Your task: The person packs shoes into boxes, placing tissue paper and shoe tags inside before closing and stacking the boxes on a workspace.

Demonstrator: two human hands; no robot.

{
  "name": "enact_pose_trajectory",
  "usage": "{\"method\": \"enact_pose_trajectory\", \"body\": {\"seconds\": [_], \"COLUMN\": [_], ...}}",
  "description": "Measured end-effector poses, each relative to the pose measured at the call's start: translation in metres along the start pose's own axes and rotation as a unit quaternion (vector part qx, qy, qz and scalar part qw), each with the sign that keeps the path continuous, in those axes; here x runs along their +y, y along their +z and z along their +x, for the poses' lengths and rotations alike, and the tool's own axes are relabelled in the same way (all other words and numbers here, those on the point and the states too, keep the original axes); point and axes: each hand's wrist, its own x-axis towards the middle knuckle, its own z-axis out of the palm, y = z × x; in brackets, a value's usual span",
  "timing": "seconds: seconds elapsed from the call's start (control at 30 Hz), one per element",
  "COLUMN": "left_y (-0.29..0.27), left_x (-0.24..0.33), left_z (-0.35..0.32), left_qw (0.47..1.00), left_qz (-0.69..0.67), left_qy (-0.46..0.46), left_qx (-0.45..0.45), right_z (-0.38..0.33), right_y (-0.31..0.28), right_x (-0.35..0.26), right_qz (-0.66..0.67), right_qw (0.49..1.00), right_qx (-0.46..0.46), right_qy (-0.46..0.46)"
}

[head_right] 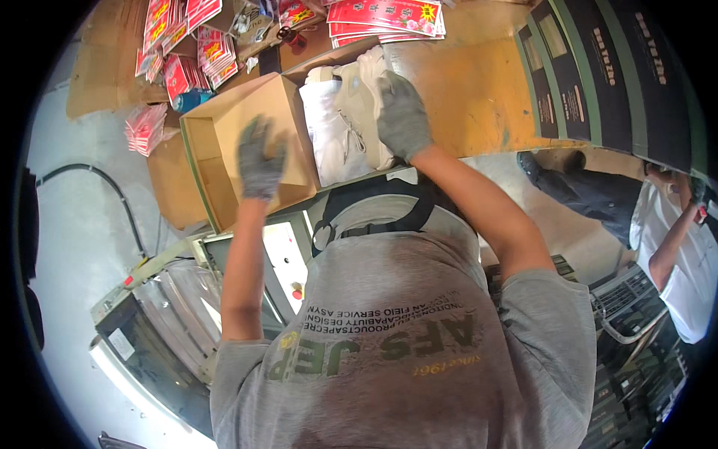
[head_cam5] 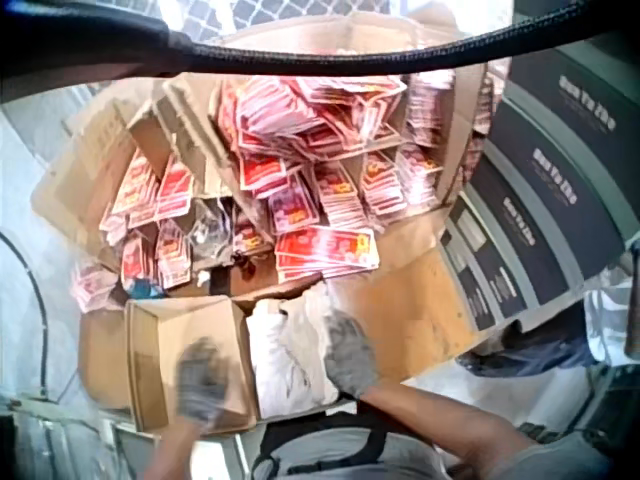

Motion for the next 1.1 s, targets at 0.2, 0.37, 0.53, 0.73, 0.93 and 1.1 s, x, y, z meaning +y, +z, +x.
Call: {"method": "enact_pose_trajectory", "body": {"seconds": [0.2,0.37,0.53,0.73,0.93,1.1], "left_y": [0.082,0.089,0.095,0.090,0.084,0.077], "left_x": [0.042,0.035,0.031,0.015,0.030,0.054], "left_z": [0.019,0.016,0.018,0.017,0.025,0.049], "left_qw": [0.974,0.965,0.962,0.956,0.941,0.916], "left_qz": [0.042,0.008,0.004,-0.031,0.017,0.067], "left_qy": [-0.061,-0.085,-0.114,-0.138,-0.137,-0.125], "left_qx": [-0.213,-0.249,-0.248,-0.257,-0.308,-0.375], "right_z": [0.108,0.114,0.127,0.126,0.117,0.097], "right_y": [0.051,0.080,0.088,0.033,0.036,0.041], "right_x": [-0.036,-0.036,-0.027,-0.031,-0.047,-0.100], "right_qz": [-0.114,-0.229,-0.250,-0.134,-0.194,-0.029], "right_qw": [0.884,0.814,0.702,0.779,0.713,0.756], "right_qx": [-0.385,-0.418,-0.485,-0.304,-0.389,-0.505], "right_qy": [-0.241,-0.331,-0.458,-0.532,-0.550,-0.415]}}
